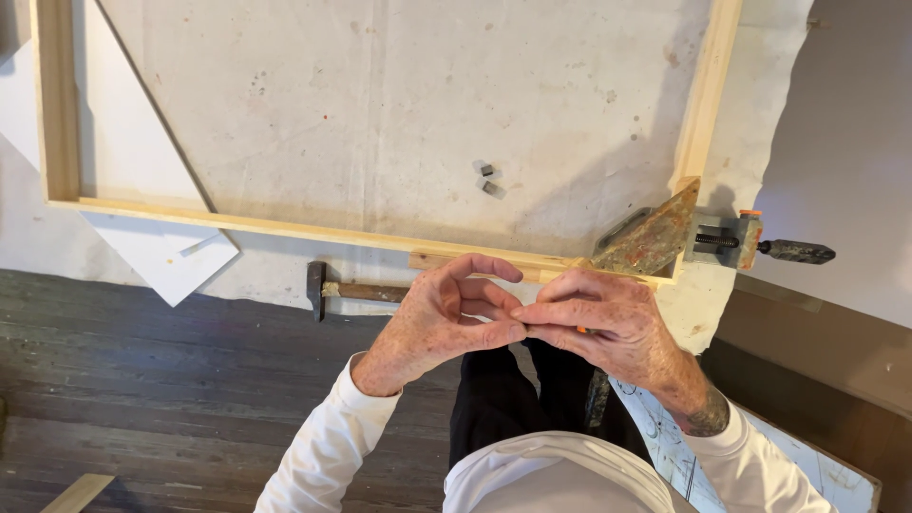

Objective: The person assembles a wooden frame by cutting a piece with a utility knife, clamping it with a square, hammering a dowel into a joint, and applying glue to a groove. The person then places the assembled frame upright and continues to cut and prepare additional pieces.

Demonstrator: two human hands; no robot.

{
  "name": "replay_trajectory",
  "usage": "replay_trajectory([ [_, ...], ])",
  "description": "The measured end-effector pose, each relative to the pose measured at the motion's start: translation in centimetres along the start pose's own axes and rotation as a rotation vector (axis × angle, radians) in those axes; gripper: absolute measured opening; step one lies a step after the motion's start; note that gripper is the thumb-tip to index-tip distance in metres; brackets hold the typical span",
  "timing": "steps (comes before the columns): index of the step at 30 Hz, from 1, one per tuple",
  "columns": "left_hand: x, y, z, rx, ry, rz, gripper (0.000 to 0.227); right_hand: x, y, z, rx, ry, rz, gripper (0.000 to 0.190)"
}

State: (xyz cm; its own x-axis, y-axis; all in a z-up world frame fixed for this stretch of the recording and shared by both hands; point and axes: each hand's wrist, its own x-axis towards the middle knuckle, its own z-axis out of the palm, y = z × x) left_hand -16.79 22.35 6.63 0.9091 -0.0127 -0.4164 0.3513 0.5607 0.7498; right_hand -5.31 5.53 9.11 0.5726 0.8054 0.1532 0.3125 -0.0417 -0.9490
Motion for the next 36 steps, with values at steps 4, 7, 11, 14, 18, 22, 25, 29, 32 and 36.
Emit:
replay_trajectory([
  [4, 0.5, -0.3, 0.1, -0.050, 0.015, 0.007, 0.049, -0.3, 0.6, -0.1, 0.050, 0.051, 0.019, 0.006],
  [7, 1.0, -1.3, -0.3, -0.109, 0.000, 0.006, 0.048, -0.2, 1.2, 0.0, 0.132, 0.097, 0.035, 0.008],
  [11, 1.7, -2.3, -0.4, -0.262, -0.002, -0.043, 0.040, -0.9, 3.2, 0.3, 0.202, 0.146, 0.045, 0.011],
  [14, 2.5, -2.5, -1.1, -0.415, 0.019, -0.100, 0.031, -1.8, 4.8, 0.7, 0.354, 0.241, 0.058, 0.013],
  [18, 6.5, -2.8, -6.3, 0.532, 0.191, 0.134, 0.016, -4.5, 8.1, 1.2, 0.722, 0.475, 0.457, 0.004],
  [22, 12.1, -8.1, -13.0, 1.604, 0.317, 0.149, 0.007, -5.4, 7.5, 1.2, 1.036, 0.544, 0.764, 0.008],
  [25, 12.0, -7.7, -13.3, 1.766, 0.285, 0.358, 0.006, -5.7, 7.3, 0.8, 1.101, 0.526, 0.815, 0.009],
  [29, 11.4, -8.2, -13.6, 1.873, 0.265, 0.471, 0.004, -6.0, 6.9, 0.8, 1.194, 0.513, 0.863, 0.011],
  [32, 9.8, -7.7, -12.7, 1.780, 0.290, 0.391, 0.015, -6.3, 6.5, 1.1, 1.225, 0.461, 0.881, 0.009],
  [36, 3.8, -4.4, -6.2, 1.413, 0.559, 0.560, 0.015, -7.9, 7.0, 2.0, 1.144, 0.428, 0.904, 0.008],
])
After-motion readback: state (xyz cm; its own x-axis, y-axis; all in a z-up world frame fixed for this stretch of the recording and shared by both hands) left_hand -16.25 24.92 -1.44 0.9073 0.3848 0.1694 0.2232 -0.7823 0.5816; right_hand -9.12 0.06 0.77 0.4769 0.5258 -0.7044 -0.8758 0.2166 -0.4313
